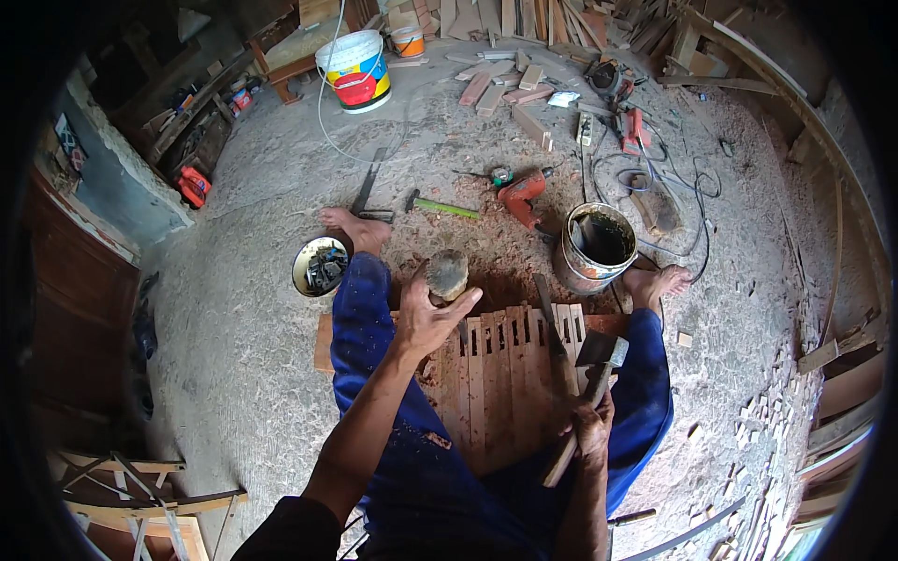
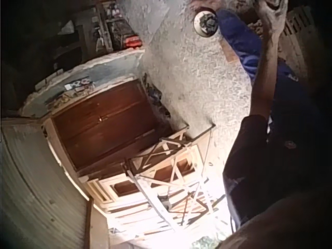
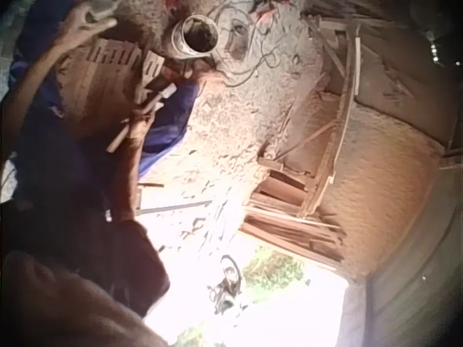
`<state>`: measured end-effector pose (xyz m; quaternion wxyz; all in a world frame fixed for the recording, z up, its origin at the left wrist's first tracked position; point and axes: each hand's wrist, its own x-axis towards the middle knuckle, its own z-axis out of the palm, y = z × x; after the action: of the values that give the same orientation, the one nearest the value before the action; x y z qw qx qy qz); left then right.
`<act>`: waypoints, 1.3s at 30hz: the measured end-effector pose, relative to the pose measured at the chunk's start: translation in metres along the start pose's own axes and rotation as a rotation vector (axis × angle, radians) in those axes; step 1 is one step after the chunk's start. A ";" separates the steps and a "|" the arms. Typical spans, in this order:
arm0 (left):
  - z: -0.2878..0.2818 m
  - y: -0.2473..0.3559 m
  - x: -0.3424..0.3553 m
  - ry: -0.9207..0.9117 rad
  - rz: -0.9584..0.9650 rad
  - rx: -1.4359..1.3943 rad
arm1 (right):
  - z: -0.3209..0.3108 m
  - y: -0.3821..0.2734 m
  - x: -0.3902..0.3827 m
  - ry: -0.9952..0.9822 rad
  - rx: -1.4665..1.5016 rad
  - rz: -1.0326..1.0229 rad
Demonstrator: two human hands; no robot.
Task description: The person carves a wooden workpiece by hand using a chisel and a hammer. They strike the chisel with the hammer to remove small pieces of wood, periodically repositioning the workpiece and clearing away wood shavings.
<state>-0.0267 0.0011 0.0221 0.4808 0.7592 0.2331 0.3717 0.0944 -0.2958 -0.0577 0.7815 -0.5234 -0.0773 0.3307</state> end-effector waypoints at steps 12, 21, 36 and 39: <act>0.013 -0.021 -0.004 0.165 -0.160 -0.286 | -0.002 0.004 0.002 0.009 -0.042 0.024; 0.021 -0.033 -0.009 0.248 -0.117 -0.294 | 0.006 0.000 -0.001 -0.009 0.019 0.006; 0.045 -0.056 -0.039 0.224 -0.063 -0.245 | 0.146 -0.113 0.001 -0.470 -1.029 -0.672; 0.041 -0.061 -0.030 0.243 -0.109 -0.277 | 0.196 -0.169 -0.018 -0.370 -0.884 -0.590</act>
<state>-0.0131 -0.0168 -0.0538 0.5686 0.6216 0.2768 0.4623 0.0626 -0.1957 0.1801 0.5207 -0.6905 -0.4873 0.1206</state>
